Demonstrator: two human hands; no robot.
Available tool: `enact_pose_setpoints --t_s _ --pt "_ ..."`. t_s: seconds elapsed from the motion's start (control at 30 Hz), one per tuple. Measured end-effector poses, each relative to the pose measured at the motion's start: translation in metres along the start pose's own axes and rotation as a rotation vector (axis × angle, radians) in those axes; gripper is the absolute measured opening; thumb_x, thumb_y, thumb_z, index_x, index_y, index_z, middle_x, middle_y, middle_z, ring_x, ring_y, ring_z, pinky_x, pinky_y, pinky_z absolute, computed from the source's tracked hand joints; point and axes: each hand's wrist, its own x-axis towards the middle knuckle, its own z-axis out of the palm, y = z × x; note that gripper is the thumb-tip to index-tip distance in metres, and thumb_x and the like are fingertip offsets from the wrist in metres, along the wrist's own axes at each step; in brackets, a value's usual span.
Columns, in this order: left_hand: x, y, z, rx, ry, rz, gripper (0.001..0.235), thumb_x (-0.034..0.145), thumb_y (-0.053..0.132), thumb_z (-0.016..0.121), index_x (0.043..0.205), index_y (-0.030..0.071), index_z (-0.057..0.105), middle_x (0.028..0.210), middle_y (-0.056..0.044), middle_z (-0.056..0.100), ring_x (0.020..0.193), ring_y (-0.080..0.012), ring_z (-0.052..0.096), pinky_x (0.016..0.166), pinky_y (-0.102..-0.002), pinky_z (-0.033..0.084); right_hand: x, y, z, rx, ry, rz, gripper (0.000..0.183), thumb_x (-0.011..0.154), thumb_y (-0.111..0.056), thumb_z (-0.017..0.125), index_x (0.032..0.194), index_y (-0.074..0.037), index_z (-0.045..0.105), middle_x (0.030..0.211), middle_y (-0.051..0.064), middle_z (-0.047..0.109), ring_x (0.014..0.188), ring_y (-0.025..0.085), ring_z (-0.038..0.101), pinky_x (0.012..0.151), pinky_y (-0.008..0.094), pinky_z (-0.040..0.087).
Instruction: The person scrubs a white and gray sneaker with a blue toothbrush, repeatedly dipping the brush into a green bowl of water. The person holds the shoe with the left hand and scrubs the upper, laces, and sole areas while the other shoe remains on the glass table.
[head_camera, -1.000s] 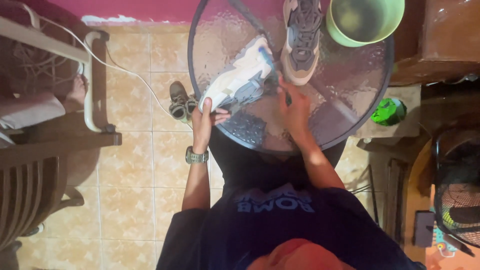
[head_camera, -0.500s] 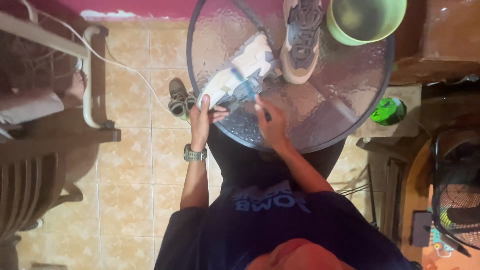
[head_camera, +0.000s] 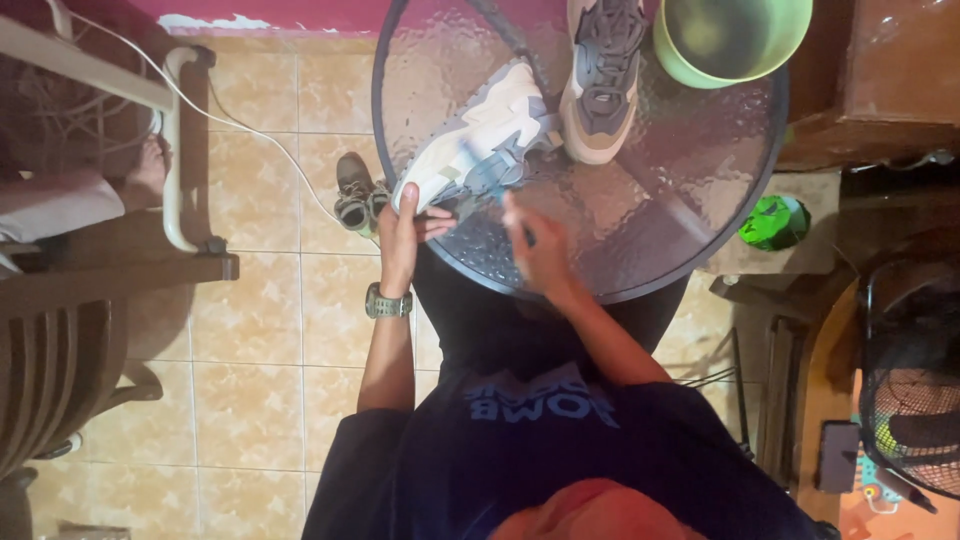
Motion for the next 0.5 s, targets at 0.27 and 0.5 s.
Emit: enact_pose_setpoints --t_s 0.27,0.5 --pt "-0.003 0.005 0.0 0.005 0.003 0.007 0.068 0.103 0.059 0.045 0.118 -0.008 0.047 0.092 -0.034 0.07 0.085 -0.0383 0.076 0.077 -0.044 0.062 0.014 -0.008 -0.02 -0.092 -0.01 0.031 0.022 0.098 -0.007 0.069 0.119 -0.007 0.077 0.11 0.012 0.078 0.102 0.026 0.075 0.092 0.037 0.058" --pt "0.001 -0.005 -0.002 -0.001 0.013 -0.002 0.07 0.103 0.059 0.045 0.121 -0.009 0.046 0.092 -0.035 0.07 0.085 -0.0405 0.075 0.077 -0.047 0.062 0.036 0.006 -0.041 -0.34 0.003 -0.045 0.023 0.099 -0.004 0.07 0.12 -0.001 0.076 0.104 0.019 0.077 0.095 0.033 0.075 0.087 0.044 0.058"
